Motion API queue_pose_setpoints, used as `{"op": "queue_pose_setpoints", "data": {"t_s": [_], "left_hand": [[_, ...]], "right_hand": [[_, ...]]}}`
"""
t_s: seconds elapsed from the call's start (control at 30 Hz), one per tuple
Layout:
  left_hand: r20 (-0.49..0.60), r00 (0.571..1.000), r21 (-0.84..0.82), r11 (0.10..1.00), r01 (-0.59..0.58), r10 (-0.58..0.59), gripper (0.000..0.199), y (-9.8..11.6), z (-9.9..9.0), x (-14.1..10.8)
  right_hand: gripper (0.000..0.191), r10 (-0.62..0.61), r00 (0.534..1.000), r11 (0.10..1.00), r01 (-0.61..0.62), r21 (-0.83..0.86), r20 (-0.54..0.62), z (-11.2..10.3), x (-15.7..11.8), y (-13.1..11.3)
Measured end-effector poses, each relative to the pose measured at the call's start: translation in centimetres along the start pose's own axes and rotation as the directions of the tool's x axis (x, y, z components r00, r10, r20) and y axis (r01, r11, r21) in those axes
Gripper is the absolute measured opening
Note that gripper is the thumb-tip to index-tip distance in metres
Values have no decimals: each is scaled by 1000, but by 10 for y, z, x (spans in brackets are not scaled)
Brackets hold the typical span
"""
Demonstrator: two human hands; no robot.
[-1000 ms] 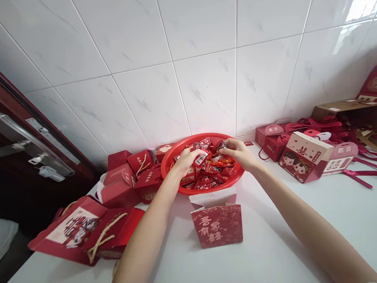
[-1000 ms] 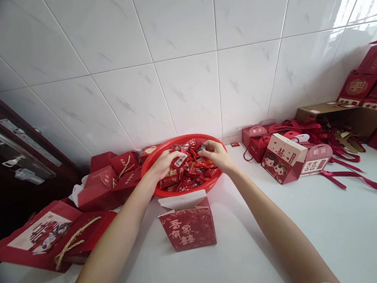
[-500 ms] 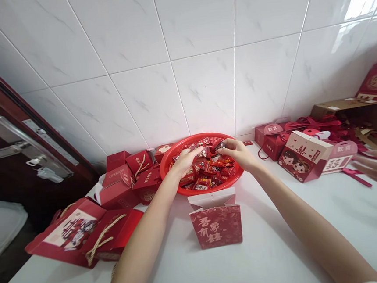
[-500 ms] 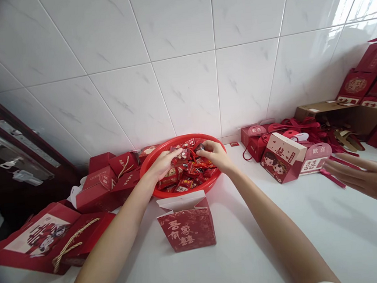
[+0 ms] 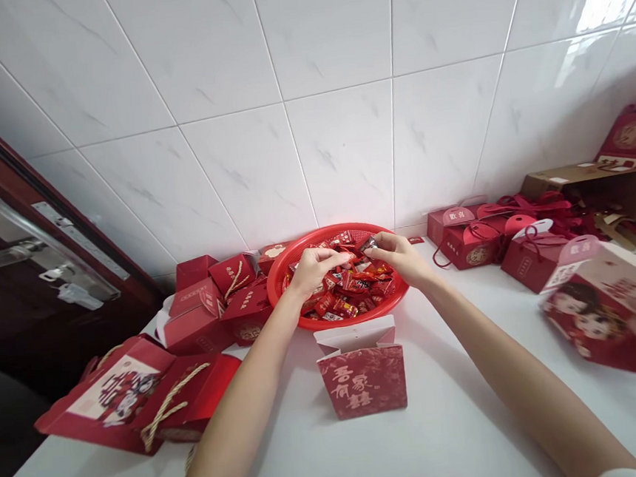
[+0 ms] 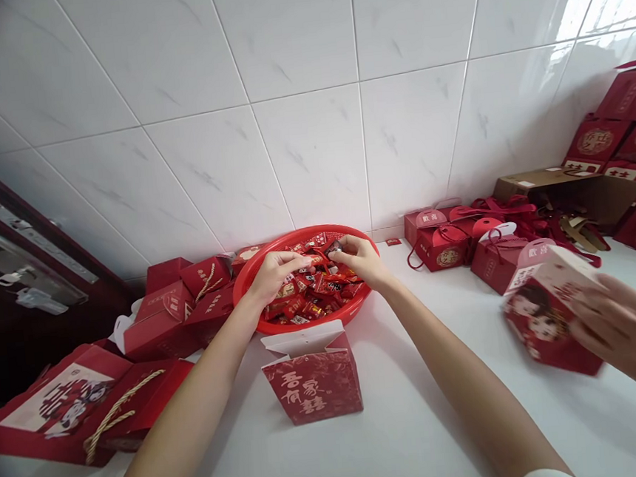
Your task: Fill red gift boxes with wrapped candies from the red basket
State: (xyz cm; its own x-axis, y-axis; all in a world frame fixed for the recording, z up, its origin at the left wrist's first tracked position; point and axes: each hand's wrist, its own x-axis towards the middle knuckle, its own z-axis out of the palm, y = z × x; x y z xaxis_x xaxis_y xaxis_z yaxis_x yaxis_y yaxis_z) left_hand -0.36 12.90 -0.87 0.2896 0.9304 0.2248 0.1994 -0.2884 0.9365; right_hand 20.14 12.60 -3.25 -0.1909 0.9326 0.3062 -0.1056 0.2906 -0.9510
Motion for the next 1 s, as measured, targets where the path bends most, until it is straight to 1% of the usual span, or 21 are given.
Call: {"op": "queue_pose_setpoints", "data": {"t_s": [0.1,0.23,0.33,0.43,0.5,0.6,0.67,0.7,0.73,0.77,0.8,0.83,0.87,0.9,0.93,0.97,1.0], "left_hand": [[13,999,10,999,-35,35,33,1,0,-1],[30,999,34,998,-46,45,31,0,1,-1],[26,999,102,994,-31,29,32,-3,1,0],[8,1000,243,970,19,-21,31,-8,1,1],[-12,998,373,926,60,-60,29,-11,2,2],[-65,993,592,798,116,-97,19,-16,1,3],[-92,991,674,726,136,-100,15,-17,2,2],[-80,992,688,714,125,-96,17,-17,2,1],[-32,995,688,719,92,-97,18,-17,4,1],[60,992,680,732,41,-112,19,-17,6,0],[191,972,667,744,-27,-136,21,-17,8,-1],[339,927,651,752,-107,-163,23,-17,11,-1],[469,863,636,749,-184,-186,26,-18,14,-2],[554,805,636,731,-247,-210,31,-19,18,-1],[595,768,656,696,-293,-237,39,-20,21,-1],[604,754,683,654,-324,-258,47,-21,24,0],[598,758,704,623,-341,-261,55,-22,28,2]], "right_hand": [[29,6,999,1000,-6,-2,54,-2,-1,-1],[29,43,990,998,-49,40,135,-4,-1,-1],[29,61,989,995,-71,73,137,-5,-1,-1],[29,70,992,992,-81,100,110,-5,-1,-1],[28,66,994,994,-74,86,85,-3,-1,-2],[26,48,998,997,-49,60,30,-1,-1,-2],[26,34,999,998,-34,62,4,0,-1,-3],[26,26,1000,998,-26,62,1,0,-1,-3],[26,18,1000,998,-18,60,3,1,-1,-3],[26,12,1000,998,-13,57,10,1,-1,-3],[25,8,1000,998,-9,55,15,1,-1,-3],[25,4,1000,998,-5,56,16,1,-1,-3],[25,3,1000,998,-4,58,15,1,-1,-3],[26,3,1000,998,-4,60,10,1,-1,-3],[26,4,1000,998,-4,59,4,1,-1,-2],[27,5,1000,998,-5,55,-3,1,0,-2],[27,5,1000,999,-4,50,-11,0,0,-1]]}}
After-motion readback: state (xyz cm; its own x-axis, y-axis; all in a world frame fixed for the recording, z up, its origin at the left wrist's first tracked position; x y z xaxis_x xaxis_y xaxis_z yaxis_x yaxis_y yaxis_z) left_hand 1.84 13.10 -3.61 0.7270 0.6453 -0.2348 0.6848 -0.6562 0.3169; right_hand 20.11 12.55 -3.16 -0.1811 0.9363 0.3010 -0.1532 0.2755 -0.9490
